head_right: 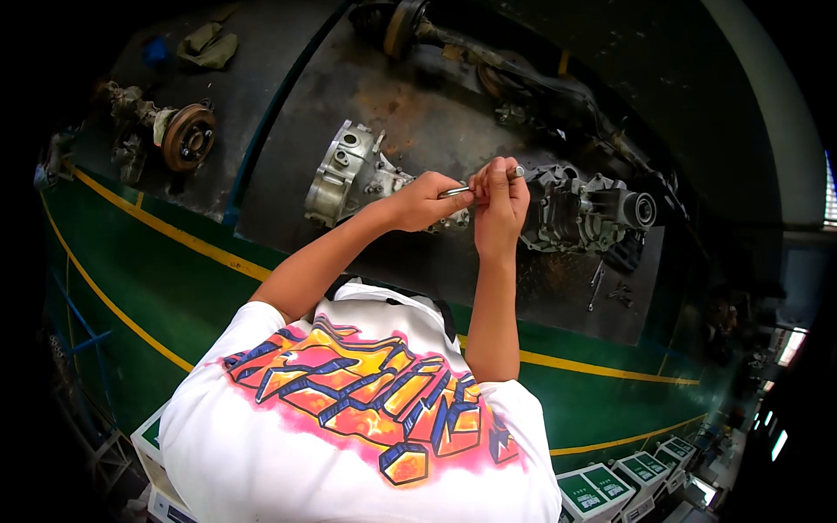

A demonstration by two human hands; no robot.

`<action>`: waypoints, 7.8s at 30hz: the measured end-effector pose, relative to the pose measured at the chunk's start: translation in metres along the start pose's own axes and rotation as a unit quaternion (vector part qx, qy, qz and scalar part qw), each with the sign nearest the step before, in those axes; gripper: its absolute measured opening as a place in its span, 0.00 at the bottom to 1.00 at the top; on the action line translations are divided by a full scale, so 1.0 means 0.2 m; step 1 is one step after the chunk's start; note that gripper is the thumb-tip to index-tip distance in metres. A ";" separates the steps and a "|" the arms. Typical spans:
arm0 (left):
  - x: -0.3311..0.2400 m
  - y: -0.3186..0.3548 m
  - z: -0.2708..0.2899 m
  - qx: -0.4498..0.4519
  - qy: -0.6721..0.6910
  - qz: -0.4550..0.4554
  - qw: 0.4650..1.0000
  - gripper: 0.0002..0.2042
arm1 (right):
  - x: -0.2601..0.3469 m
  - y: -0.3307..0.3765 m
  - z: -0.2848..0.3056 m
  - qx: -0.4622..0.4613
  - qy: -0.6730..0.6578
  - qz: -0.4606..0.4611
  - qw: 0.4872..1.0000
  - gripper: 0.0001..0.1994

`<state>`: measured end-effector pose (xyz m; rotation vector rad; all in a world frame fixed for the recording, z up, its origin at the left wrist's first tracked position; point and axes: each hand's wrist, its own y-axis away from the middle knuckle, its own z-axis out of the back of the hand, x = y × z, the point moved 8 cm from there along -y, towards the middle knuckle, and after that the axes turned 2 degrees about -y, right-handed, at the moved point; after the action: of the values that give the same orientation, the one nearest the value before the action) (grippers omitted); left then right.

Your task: The person uses a socket wrench and an open-end wrench to loosen and remove bolts from a transmission housing on a workbench.

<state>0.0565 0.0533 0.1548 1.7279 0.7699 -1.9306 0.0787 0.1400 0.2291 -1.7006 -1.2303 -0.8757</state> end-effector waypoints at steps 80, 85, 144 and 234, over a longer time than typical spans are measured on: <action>-0.03 0.10 0.09 -0.219 -0.022 -0.124 0.968 0.40 | -0.38 0.01 0.28 -0.014 -0.129 -0.083 0.988 0.21; -0.47 -0.04 0.12 -0.244 -0.060 -0.181 0.951 0.24 | -0.45 0.01 0.11 -0.080 0.083 0.028 0.993 0.10; -0.31 -0.18 -0.01 -0.141 0.012 -0.145 0.979 0.29 | -0.51 -0.11 0.54 -0.008 0.232 0.083 0.969 0.18; -0.36 0.11 -0.48 -0.200 -0.086 -0.271 0.938 0.15 | -0.34 0.17 0.47 -0.121 0.341 0.049 0.931 0.13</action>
<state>0.1522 0.0976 0.2166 1.1576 1.5688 -2.0255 0.0993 0.1944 0.1234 -1.4251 -0.5763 -1.4448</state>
